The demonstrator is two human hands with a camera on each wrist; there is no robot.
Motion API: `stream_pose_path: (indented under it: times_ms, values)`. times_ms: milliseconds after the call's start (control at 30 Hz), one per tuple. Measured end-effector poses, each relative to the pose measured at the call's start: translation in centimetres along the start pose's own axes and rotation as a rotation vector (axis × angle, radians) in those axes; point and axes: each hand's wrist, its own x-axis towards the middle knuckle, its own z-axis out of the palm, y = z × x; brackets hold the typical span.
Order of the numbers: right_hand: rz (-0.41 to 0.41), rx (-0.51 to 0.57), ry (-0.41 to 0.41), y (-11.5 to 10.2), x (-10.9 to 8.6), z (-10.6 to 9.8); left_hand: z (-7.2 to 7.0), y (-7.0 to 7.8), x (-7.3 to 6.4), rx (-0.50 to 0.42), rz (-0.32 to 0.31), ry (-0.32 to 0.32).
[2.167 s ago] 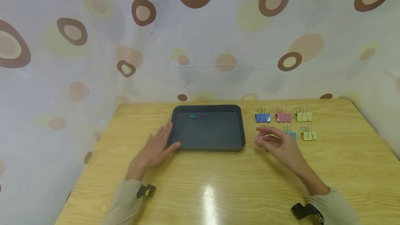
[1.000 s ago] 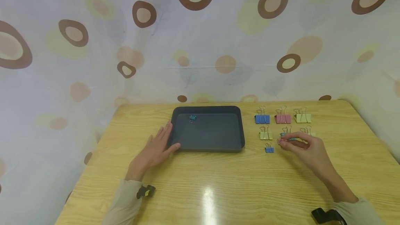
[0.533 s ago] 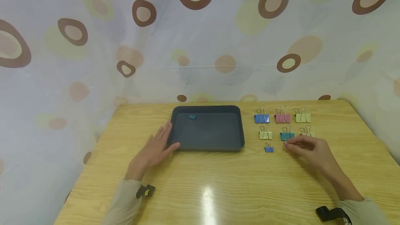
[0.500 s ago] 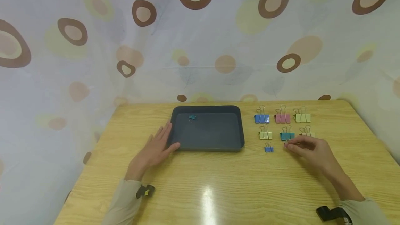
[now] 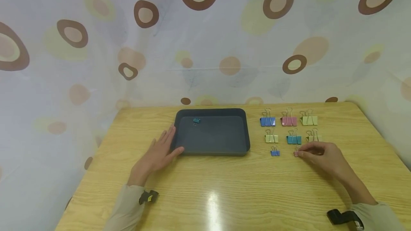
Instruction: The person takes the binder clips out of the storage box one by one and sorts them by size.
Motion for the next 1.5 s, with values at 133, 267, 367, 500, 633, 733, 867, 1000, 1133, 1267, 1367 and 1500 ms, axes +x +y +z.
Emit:
stream_pose_path:
  times_ms: [133,267,367,500,633,733,867,1000,1133,1267,1367,1500]
  values:
    - [-0.003,-0.029,0.013,0.0,0.1,0.1,-0.3,0.3,-0.1,0.01,-0.005,0.003]
    - [-0.011,-0.036,0.015,0.0,0.1,0.1,-0.3,0.2,-0.1,0.015,-0.008,0.002]
    - [-0.005,-0.045,0.011,0.0,0.2,0.1,-0.3,0.2,-0.2,0.019,-0.01,0.002]
    - [0.003,-0.056,0.005,-0.2,0.3,-0.2,-0.4,0.2,-0.2,0.011,-0.006,0.009]
    - [-0.012,-0.068,0.038,-0.5,0.3,-0.5,-0.2,-0.2,0.0,0.013,-0.004,0.015]
    - [-0.034,-0.072,0.08,-0.9,0.4,-0.7,0.0,-0.6,0.2,0.026,-0.005,0.014]
    - [-0.08,-0.071,0.124,-1.7,0.4,-0.9,0.1,-0.8,0.3,0.029,-0.001,0.017]
    - [-0.121,-0.017,0.117,-3.0,0.6,-0.5,-0.1,-0.7,0.2,0.028,-0.007,0.017]
    - [-0.149,0.06,0.06,-4.5,0.6,0.6,-0.2,-0.4,0.1,0.037,-0.012,0.01]
    - [-0.211,0.097,0.04,-5.7,0.8,2.3,-0.3,-0.2,0.1,0.03,-0.009,0.013]
    - [-0.245,0.119,0.037,-6.6,1.0,3.6,-0.1,-0.2,0.1,0.035,-0.011,0.01]
    - [-0.271,0.158,0.033,-7.6,1.5,4.9,0.1,-0.3,0.0,0.027,-0.004,0.011]
